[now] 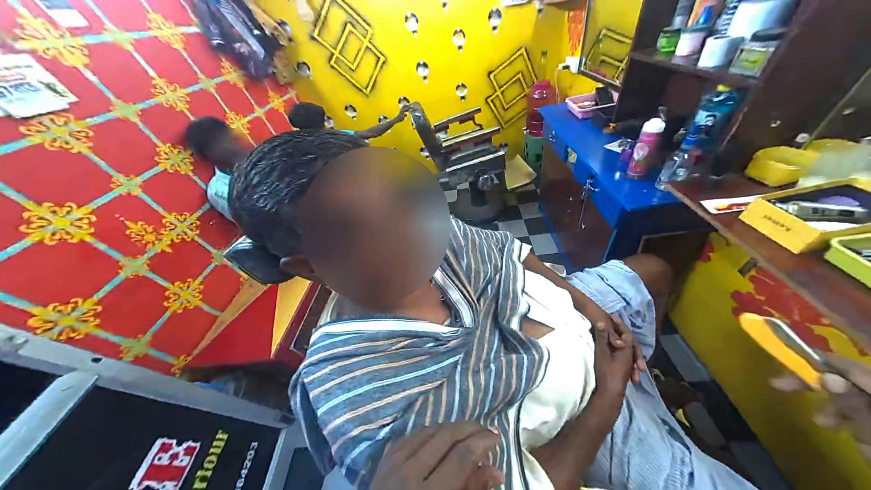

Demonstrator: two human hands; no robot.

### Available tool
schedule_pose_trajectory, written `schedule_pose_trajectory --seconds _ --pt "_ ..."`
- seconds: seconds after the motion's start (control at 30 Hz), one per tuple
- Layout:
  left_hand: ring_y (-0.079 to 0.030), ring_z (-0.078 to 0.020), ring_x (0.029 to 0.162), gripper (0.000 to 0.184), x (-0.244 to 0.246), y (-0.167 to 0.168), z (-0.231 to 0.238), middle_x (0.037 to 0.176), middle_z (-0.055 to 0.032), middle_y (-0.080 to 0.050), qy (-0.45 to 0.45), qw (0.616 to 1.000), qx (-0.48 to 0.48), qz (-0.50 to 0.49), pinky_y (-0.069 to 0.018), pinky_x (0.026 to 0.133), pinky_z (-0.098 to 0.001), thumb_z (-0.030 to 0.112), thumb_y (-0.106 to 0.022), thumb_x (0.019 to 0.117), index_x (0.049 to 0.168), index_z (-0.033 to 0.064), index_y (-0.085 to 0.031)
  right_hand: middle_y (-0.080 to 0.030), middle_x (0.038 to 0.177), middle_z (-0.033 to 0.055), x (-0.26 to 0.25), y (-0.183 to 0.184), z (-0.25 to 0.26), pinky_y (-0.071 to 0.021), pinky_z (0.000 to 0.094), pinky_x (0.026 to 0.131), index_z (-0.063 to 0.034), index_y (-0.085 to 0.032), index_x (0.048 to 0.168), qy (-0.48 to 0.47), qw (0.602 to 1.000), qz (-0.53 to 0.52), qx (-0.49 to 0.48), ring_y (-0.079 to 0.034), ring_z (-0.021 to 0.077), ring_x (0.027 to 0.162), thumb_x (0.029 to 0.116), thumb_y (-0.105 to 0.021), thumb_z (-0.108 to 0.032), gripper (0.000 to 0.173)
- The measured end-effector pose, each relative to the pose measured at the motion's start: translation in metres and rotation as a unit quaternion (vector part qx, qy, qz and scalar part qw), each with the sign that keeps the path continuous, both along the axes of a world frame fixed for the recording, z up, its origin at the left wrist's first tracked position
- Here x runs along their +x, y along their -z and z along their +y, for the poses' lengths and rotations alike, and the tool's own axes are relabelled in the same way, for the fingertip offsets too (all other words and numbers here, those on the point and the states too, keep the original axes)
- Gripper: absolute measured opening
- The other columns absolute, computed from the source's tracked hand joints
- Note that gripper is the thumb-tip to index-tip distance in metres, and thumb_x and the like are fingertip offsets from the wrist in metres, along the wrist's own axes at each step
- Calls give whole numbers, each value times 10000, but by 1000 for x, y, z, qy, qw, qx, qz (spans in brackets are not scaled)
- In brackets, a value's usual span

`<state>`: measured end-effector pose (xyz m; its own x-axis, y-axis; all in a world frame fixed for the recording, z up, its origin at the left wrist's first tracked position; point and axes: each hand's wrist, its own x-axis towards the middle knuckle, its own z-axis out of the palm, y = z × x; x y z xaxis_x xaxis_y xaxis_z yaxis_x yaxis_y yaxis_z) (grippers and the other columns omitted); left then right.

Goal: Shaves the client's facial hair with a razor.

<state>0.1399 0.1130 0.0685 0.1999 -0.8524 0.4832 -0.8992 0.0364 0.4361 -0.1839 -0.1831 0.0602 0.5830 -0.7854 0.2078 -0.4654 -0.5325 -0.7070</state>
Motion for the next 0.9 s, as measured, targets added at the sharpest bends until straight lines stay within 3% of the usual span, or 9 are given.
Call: schedule_pose_trajectory --seconds 0.13,0.27,0.37,0.43,0.47,0.57,0.67,0.77,0.9 --pt "-661 -90 1137 230 53 -32 29 1185 -23 -704 -29 994 -102 -22 -555 971 -272 289 -678 999 1191 162 -684 -697 930 150 80 9 29 -557 502 600 54 -537 1281 19 996 -41 -77 -654 270 693 1072 -443 -218 356" --pt "-562 -55 1282 279 95 -77 38 1328 81 -617 -88 972 -209 -67 -494 1063 -253 327 -656 1003 1271 252 -662 -687 899 -26 133 -12 47 -554 334 574 -104 -583 1208 -31 993 -89 -68 -643 105 692 1047 -453 -347 319" --pt "-603 -66 1202 203 104 -85 37 1206 42 -667 -174 945 -262 -89 -513 1002 -241 311 -644 1006 1162 191 -696 -727 953 -81 154 -25 40 -598 239 636 -195 -637 1182 -77 979 -182 -50 -702 66 785 1048 -495 -406 288" --pt "-654 -150 1075 237 105 -71 38 1078 -81 -714 -265 934 -220 -96 -532 923 -320 294 -659 999 1059 77 -731 -719 1000 -62 161 -28 34 -613 239 705 -172 -645 1185 -75 966 -238 -67 -707 72 861 1051 -513 -378 279" --pt "-671 -250 1047 294 109 -60 39 1072 -142 -722 -308 932 -170 -90 -533 900 -439 316 -655 993 1053 42 -742 -704 1012 -60 163 -26 32 -603 225 728 -154 -648 1180 -68 961 -259 -72 -692 56 879 1048 -523 -349 267" --pt "-610 -468 1187 527 134 -21 41 1265 -249 -659 -360 933 -17 7 -471 979 -676 456 -659 949 1235 15 -700 -704 1039 -37 165 -14 27 -585 210 800 -87 -637 1167 -70 951 -295 -58 -676 45 935 1060 -506 -261 242" --pt "-633 -302 1194 448 160 8 36 1252 -142 -682 -340 928 6 149 -509 1011 -541 433 -713 903 1174 76 -722 -748 1035 -8 169 -3 24 -596 240 829 -49 -610 1182 -99 942 -322 -10 -710 86 958 1078 -477 -223 242" --pt "-669 -197 1058 242 164 7 35 1110 -81 -709 -321 928 -44 186 -562 905 -424 295 -726 886 1000 82 -736 -733 906 -32 180 6 28 -618 229 733 -38 -564 1214 -96 919 -379 55 -717 66 805 1081 -459 -172 215" --pt "-685 -280 971 224 165 -13 73 1082 -183 -698 -377 919 -101 52 -574 857 -493 171 -643 977 1065 -26 -704 -513 688 -99 196 12 17 -392 155 464 -95 -528 1240 -36 892 -425 148 -465 6 523 1080 -383 -184 233"
